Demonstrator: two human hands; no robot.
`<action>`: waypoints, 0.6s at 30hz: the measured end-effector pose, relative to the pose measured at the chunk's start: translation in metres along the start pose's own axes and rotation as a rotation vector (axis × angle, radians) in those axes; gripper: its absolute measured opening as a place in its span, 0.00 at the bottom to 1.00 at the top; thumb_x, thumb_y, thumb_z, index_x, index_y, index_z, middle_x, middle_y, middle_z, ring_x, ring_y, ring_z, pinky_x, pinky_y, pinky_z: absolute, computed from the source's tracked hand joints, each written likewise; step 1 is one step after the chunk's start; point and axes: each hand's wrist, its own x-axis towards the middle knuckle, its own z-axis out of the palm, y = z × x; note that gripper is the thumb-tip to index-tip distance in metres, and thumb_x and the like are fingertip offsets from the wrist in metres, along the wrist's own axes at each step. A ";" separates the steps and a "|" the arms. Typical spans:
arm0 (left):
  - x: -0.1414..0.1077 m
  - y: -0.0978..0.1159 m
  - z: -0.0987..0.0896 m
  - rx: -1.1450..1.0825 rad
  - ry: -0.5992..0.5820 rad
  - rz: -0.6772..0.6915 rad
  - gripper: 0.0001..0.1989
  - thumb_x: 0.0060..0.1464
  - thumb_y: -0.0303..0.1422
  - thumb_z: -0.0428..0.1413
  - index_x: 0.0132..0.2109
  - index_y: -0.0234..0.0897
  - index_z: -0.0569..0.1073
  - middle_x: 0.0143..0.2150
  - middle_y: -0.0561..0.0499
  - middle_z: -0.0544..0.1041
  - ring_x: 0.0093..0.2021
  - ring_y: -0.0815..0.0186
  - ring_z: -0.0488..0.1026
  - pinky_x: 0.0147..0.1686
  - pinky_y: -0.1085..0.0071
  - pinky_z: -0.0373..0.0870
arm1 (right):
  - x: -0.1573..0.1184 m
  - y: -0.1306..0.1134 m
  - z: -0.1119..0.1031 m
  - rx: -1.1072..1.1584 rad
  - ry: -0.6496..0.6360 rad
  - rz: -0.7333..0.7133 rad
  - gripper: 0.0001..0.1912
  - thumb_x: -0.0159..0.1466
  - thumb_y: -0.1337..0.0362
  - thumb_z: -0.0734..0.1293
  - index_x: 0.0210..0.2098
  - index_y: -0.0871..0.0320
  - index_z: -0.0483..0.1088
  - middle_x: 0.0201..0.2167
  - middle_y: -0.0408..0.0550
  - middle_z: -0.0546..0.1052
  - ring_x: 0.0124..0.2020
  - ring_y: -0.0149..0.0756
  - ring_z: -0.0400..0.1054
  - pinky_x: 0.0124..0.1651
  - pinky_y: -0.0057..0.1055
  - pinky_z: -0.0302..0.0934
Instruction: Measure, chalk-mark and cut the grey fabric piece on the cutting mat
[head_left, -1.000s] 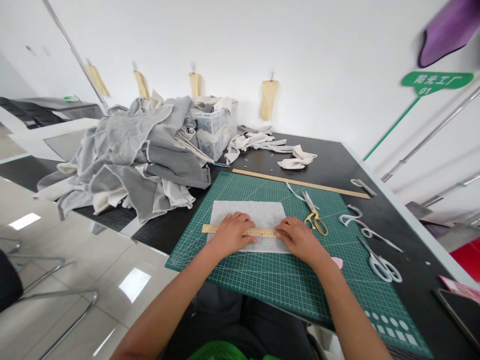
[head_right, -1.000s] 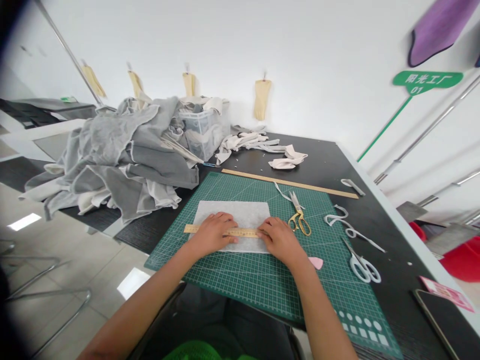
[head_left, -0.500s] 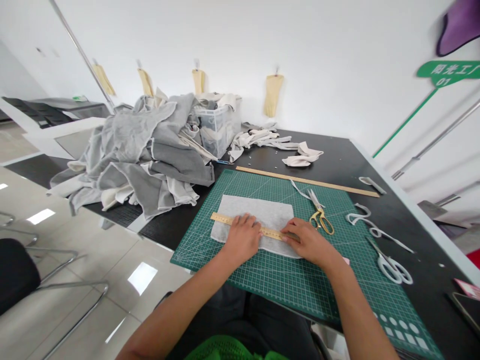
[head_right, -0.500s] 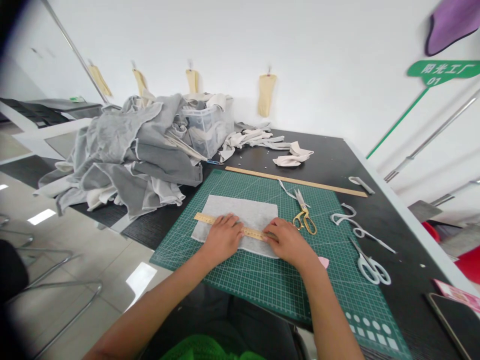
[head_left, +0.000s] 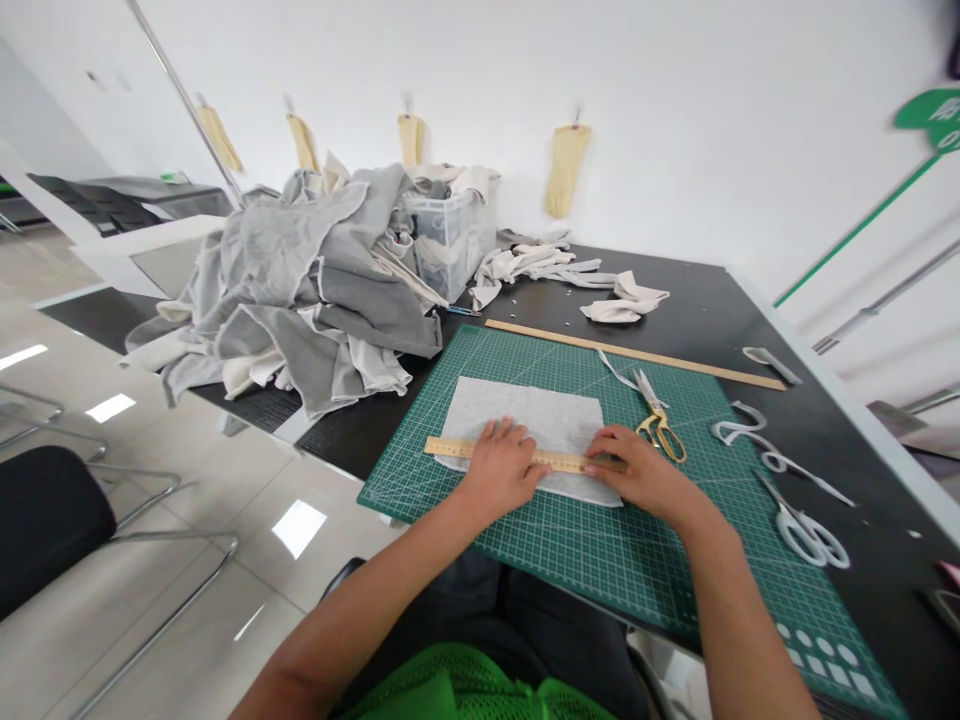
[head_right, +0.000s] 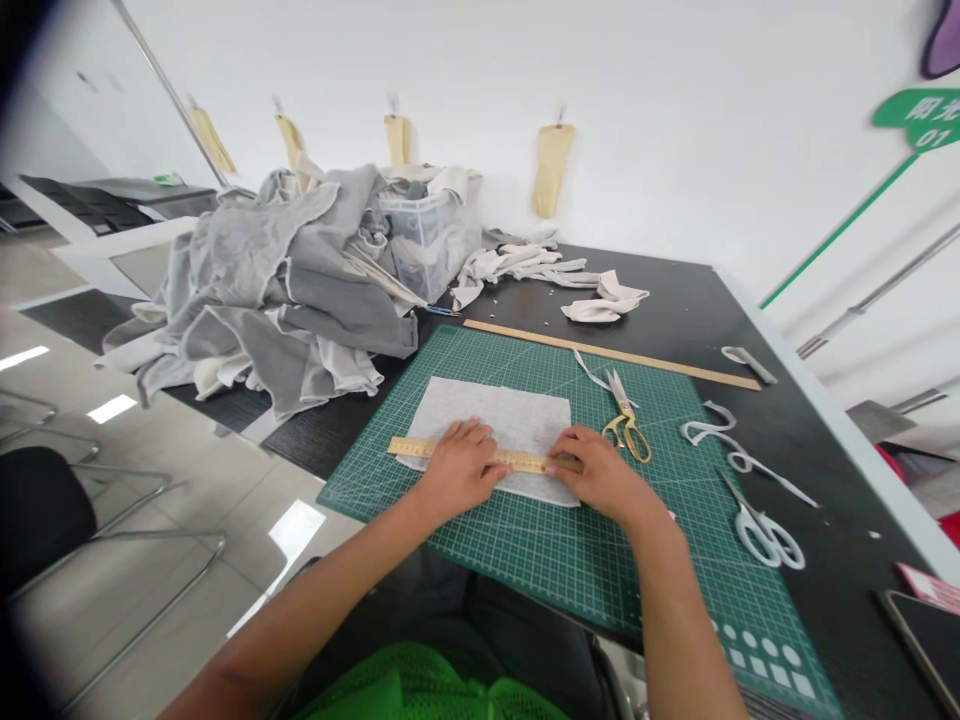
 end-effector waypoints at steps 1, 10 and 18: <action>0.000 0.000 -0.001 -0.018 0.005 0.002 0.14 0.63 0.45 0.58 0.44 0.38 0.76 0.54 0.44 0.76 0.64 0.48 0.64 0.64 0.47 0.58 | 0.000 0.000 -0.001 0.005 -0.004 0.007 0.06 0.65 0.60 0.71 0.40 0.54 0.79 0.45 0.51 0.75 0.46 0.46 0.71 0.53 0.43 0.65; 0.002 -0.001 -0.006 -0.175 0.022 0.058 0.06 0.60 0.36 0.62 0.41 0.40 0.74 0.44 0.52 0.78 0.51 0.59 0.73 0.56 0.60 0.66 | -0.003 -0.017 -0.010 0.050 -0.078 0.070 0.05 0.61 0.61 0.74 0.34 0.53 0.76 0.43 0.49 0.73 0.47 0.45 0.69 0.54 0.42 0.62; -0.002 0.008 -0.015 -0.014 -0.087 0.181 0.11 0.62 0.43 0.59 0.42 0.39 0.74 0.44 0.49 0.78 0.49 0.57 0.72 0.48 0.60 0.66 | -0.007 -0.029 -0.012 0.121 -0.149 0.109 0.11 0.57 0.55 0.77 0.32 0.53 0.76 0.45 0.48 0.73 0.47 0.46 0.68 0.51 0.39 0.62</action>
